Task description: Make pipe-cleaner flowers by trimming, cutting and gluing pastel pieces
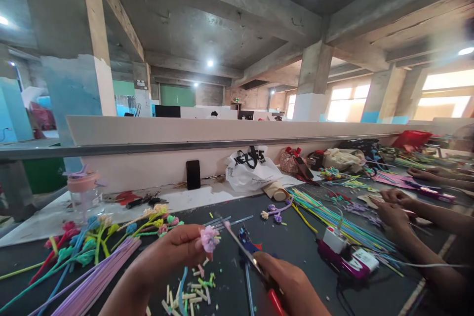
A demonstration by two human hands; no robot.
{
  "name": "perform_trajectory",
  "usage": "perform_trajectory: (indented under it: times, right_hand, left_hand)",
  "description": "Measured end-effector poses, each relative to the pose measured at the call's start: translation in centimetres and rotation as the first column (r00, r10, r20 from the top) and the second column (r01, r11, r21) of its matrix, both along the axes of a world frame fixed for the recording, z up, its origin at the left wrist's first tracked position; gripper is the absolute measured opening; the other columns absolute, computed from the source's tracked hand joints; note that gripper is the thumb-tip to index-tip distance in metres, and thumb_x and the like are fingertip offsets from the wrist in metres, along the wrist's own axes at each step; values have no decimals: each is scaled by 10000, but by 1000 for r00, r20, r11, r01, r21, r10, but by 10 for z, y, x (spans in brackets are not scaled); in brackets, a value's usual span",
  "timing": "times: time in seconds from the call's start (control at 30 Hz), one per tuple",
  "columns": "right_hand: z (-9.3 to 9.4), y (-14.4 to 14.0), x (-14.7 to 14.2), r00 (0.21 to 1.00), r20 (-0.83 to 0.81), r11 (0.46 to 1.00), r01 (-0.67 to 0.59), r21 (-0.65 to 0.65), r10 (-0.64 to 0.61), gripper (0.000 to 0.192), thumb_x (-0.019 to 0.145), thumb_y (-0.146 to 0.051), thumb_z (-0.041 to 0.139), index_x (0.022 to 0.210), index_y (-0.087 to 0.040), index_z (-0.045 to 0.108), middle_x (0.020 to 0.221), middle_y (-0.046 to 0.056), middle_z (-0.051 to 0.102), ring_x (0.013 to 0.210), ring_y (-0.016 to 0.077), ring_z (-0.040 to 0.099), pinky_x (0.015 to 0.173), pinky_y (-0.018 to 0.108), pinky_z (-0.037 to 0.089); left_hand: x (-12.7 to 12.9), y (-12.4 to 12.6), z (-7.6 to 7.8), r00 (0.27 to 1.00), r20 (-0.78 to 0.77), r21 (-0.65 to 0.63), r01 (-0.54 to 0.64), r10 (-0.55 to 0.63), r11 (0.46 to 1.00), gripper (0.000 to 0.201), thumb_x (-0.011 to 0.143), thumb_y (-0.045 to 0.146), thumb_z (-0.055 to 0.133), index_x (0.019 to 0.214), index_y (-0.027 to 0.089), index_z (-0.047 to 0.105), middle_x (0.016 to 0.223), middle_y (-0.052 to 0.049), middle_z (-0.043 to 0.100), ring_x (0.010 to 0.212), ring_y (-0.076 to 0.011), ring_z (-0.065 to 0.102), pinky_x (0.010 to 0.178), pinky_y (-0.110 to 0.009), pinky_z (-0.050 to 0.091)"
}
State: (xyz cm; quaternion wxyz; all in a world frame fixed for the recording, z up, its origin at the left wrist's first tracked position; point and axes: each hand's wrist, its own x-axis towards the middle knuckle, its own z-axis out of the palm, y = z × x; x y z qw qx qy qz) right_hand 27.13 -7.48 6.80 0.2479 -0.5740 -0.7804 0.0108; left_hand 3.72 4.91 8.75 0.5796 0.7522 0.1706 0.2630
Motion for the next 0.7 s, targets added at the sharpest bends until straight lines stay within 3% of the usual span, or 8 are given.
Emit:
perform_trajectory:
  times: [0.13, 0.27, 0.37, 0.47, 0.7]
  right_hand:
    - [-8, 0, 5, 995, -99, 1000, -2, 31, 5, 360, 707, -197, 520, 1066, -180, 523, 877, 60, 675, 726, 162, 623, 627, 188, 442]
    - [-22, 1, 8, 992, -127, 991, 10, 133, 7, 374, 713, -177, 495, 1086, -200, 503, 936, 69, 658, 759, 163, 633, 653, 187, 462]
    - [-30, 3, 5, 995, -100, 979, 32, 203, -12, 402, 706, -184, 486, 1106, -213, 489, 949, 78, 648, 776, 177, 636, 634, 199, 475]
    - [-33, 5, -1, 991, -81, 960, 124, 252, -107, 430, 679, -172, 483, 1105, -226, 491, 937, 75, 636, 753, 191, 629, 593, 223, 480]
    - [-35, 15, -13, 980, -27, 919, 196, 342, -199, 584, 555, -100, 479, 1125, -223, 491, 966, 72, 606, 848, 225, 603, 685, 283, 480]
  left_hand:
    - [-5, 4, 3, 988, 47, 205, -152, 145, 967, 290, 817, 411, 498, 740, 146, 588, 644, 15, 455, 583, -91, 375, 522, -200, 297]
    - [-2, 5, 3, 989, 73, 271, -146, 130, 951, 258, 808, 372, 526, 716, 139, 585, 631, 12, 481, 587, -89, 418, 536, -196, 318]
    - [4, 3, 2, 986, 113, 197, -146, 125, 970, 230, 786, 342, 565, 685, 135, 578, 599, 23, 476, 559, -75, 405, 513, -183, 308]
    - [9, 2, 0, 984, 142, 90, -123, 110, 988, 241, 765, 362, 585, 685, 136, 561, 558, 33, 486, 495, -60, 402, 469, -173, 296]
    - [16, 1, -3, 985, 131, -61, -109, 116, 992, 278, 738, 417, 602, 749, 144, 554, 528, 35, 528, 446, -53, 452, 448, -162, 338]
